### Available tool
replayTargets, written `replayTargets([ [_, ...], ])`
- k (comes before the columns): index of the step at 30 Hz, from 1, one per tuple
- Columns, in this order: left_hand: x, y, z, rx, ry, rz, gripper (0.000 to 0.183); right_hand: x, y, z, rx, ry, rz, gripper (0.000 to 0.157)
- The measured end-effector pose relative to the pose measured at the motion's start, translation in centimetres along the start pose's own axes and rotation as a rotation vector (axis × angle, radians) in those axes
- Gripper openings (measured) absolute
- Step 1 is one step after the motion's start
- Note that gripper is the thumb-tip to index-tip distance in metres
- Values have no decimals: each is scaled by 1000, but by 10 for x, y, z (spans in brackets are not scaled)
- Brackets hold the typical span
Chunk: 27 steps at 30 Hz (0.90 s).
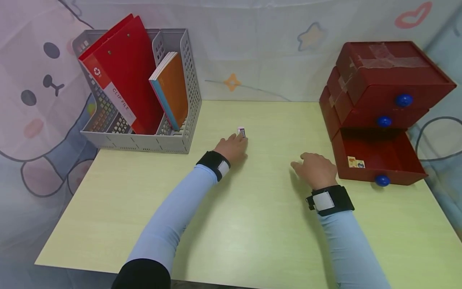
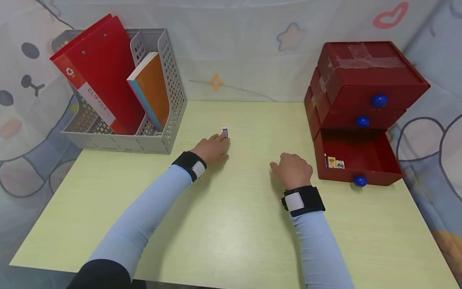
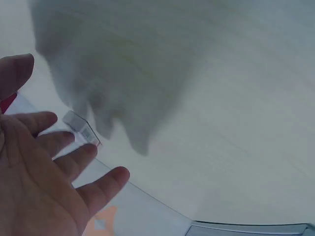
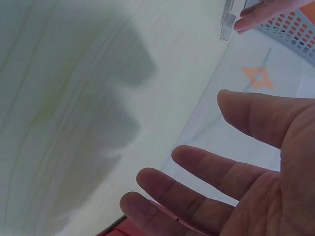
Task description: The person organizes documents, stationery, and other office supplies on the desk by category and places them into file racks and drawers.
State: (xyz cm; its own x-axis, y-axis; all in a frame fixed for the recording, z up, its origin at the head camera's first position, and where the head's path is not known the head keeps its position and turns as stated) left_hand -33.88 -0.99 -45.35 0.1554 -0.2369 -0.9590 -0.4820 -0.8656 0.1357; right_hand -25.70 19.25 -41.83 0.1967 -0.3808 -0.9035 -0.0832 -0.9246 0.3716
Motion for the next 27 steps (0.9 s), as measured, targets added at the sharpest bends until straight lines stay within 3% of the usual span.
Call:
replayTargets([
  [3,1,-2,-1,41,0,28,57,1,0,-1,4,-3,0,53],
  [9,-10,-3,-5,120,-128,-6,32,0,2,-2,0,-19,1,52],
  [15,-19,1,-11,121,-172,-77,26,1,5,-3,1,-6,0,53],
  [19,-14,11,-13,15,-157,-64,28,1,7,-3,0,0,-2,53],
  [24,-2,30,-12,-188,-139,-30,51,1,9,-4,0,6,4,52],
  [27,1,37,-11,-266,-152,-23,58,4,9,-4,6,19,8,53],
])
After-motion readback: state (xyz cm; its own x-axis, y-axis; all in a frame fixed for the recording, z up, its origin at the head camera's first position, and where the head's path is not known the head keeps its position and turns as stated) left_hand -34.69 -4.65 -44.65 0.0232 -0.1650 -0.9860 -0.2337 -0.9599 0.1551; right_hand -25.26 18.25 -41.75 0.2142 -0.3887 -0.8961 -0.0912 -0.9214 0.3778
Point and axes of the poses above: each hand's wrist, its own z-axis towards the middle knuckle, its own x-axis out of the palm, y = z × x, the point moved 9 cm from there along z, towards the middle knuckle, and after that the axes turned 6 degrees about z, right-handed, at the moved point
